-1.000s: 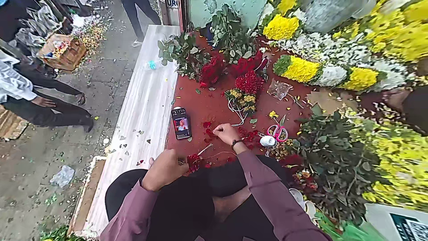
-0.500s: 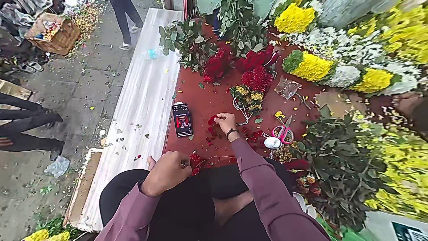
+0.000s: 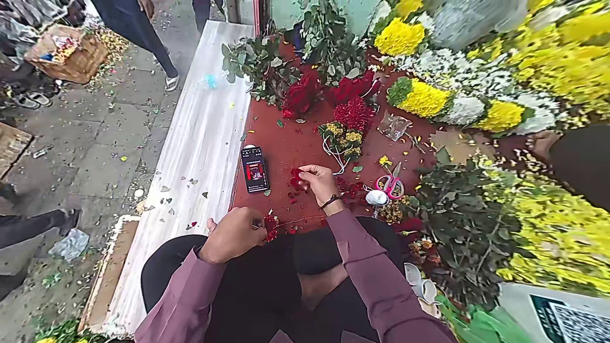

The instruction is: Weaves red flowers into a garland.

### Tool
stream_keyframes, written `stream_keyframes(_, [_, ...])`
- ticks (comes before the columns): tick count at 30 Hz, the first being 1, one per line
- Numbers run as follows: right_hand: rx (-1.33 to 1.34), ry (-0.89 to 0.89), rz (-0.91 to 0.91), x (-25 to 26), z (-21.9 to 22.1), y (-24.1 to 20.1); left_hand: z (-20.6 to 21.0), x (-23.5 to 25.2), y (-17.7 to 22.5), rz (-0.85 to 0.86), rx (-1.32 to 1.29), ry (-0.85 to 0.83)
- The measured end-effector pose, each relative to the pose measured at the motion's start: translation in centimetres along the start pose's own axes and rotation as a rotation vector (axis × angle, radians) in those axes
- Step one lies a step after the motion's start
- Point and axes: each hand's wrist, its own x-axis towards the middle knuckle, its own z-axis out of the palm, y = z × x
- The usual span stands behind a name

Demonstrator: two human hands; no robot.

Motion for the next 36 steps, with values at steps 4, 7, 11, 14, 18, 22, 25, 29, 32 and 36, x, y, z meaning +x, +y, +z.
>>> stream_keyframes(4, [0.130,-0.026,-0.020,-1.6,0.7,-1.8,0.0,-0.1,0.0,0.013,0.002,-0.007])
stream_keyframes(7, [0.138,-0.039,0.010,-2.0,1.0,-2.1,0.0,-0.1,0.0,0.013,0.001,-0.005])
stream_keyframes(11, [0.152,-0.072,-0.049,-2.1,1.3,-2.1,0.1,-0.2,0.0,0.002,-0.018,-0.004])
stream_keyframes(14, [0.175,-0.098,-0.072,-2.1,1.3,-2.2,0.1,0.0,0.1,-0.009,-0.009,-0.011])
stream_keyframes(18, [0.176,-0.101,-0.072,-2.4,1.3,-2.3,0.1,0.0,0.1,-0.017,0.008,-0.012])
stream_keyframes(22, [0.159,-0.091,-0.040,-2.4,1.3,-2.3,0.1,-0.1,0.1,-0.017,0.011,-0.013])
stream_keyframes(25, [0.162,-0.096,-0.032,-2.4,1.3,-2.5,0.1,-0.1,0.1,-0.015,-0.002,-0.015])
stream_keyframes(29, [0.112,-0.109,-0.130,-2.1,1.2,-2.2,0.0,-0.1,0.0,-0.018,-0.012,0.001])
stream_keyframes(32, [-0.009,-0.095,-0.160,-2.2,1.4,-2.6,-0.1,0.0,0.0,-0.022,-0.034,0.031])
stream_keyframes(36, [-0.032,-0.059,-0.204,-2.9,1.9,-2.9,-0.2,0.0,0.0,-0.044,-0.065,0.061])
